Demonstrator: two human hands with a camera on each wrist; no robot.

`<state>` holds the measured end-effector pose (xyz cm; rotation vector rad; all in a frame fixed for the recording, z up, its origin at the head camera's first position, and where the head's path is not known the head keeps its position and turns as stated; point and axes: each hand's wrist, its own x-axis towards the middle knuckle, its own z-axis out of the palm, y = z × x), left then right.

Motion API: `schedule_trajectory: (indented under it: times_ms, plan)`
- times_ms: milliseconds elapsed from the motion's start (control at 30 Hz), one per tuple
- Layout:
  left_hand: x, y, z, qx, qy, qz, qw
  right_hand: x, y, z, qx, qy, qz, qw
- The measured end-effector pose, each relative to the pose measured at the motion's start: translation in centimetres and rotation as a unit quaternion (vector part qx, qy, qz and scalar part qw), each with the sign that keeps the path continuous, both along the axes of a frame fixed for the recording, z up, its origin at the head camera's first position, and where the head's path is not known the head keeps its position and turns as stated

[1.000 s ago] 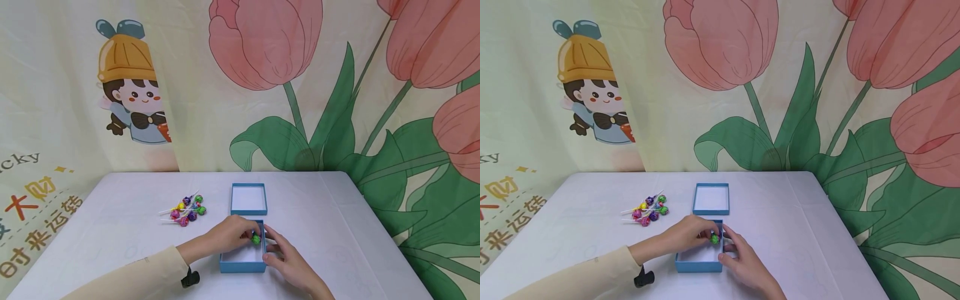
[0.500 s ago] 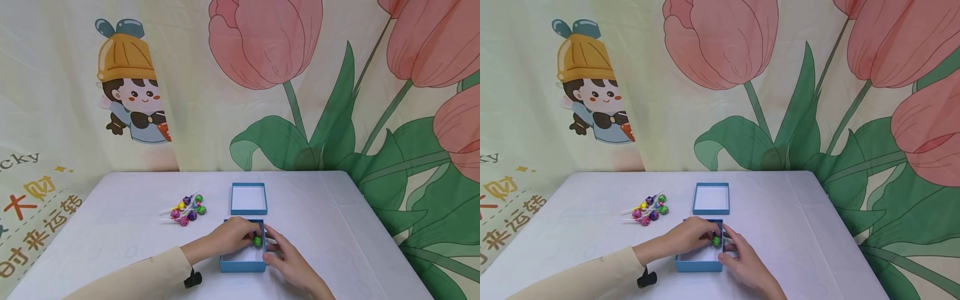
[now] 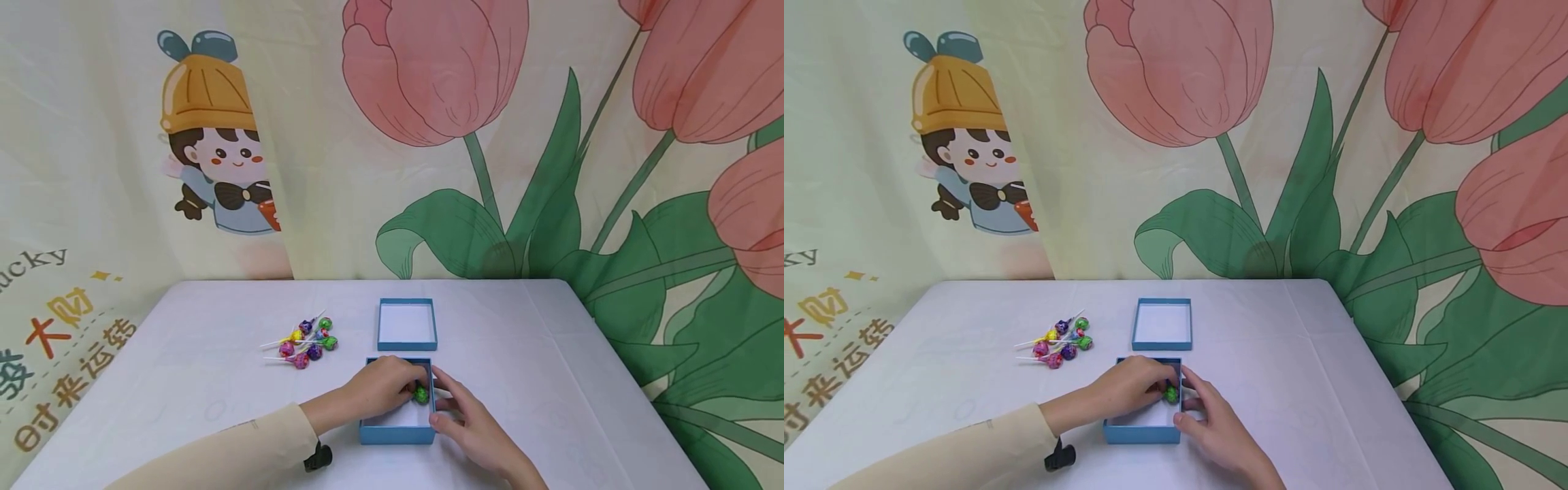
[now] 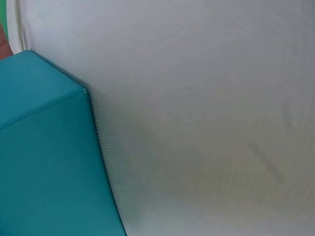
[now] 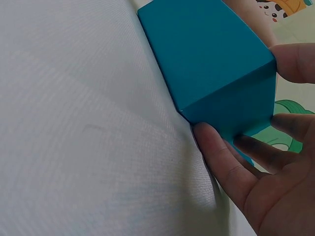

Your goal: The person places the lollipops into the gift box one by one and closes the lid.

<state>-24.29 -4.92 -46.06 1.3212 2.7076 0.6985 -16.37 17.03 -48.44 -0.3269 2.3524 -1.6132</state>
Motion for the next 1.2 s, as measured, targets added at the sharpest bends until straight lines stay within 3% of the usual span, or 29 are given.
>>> schedule_trajectory:
  times_ms: [467, 700, 1033, 1200]
  plan:
    - [0.1, 0.1, -0.2, -0.002, 0.008, 0.008, 0.9999, 0.1, 0.0, 0.0, -0.01, 0.006, 0.003, 0.9999]
    - [0.1, -0.1, 0.2, 0.005, -0.007, 0.003, 1.0, 0.0, 0.0, -0.1, -0.008, 0.0, 0.002, 1.0]
    - [0.3, -0.8, 1.9, 0.014, 0.014, -0.001, 0.9998, 0.1, 0.0, -0.1, -0.013, 0.01, 0.002, 0.9999]
    - [0.0, -1.8, 3.3, 0.018, 0.027, 0.02, 0.9993, 0.1, -0.1, 0.0, -0.006, 0.013, -0.003, 0.9999]
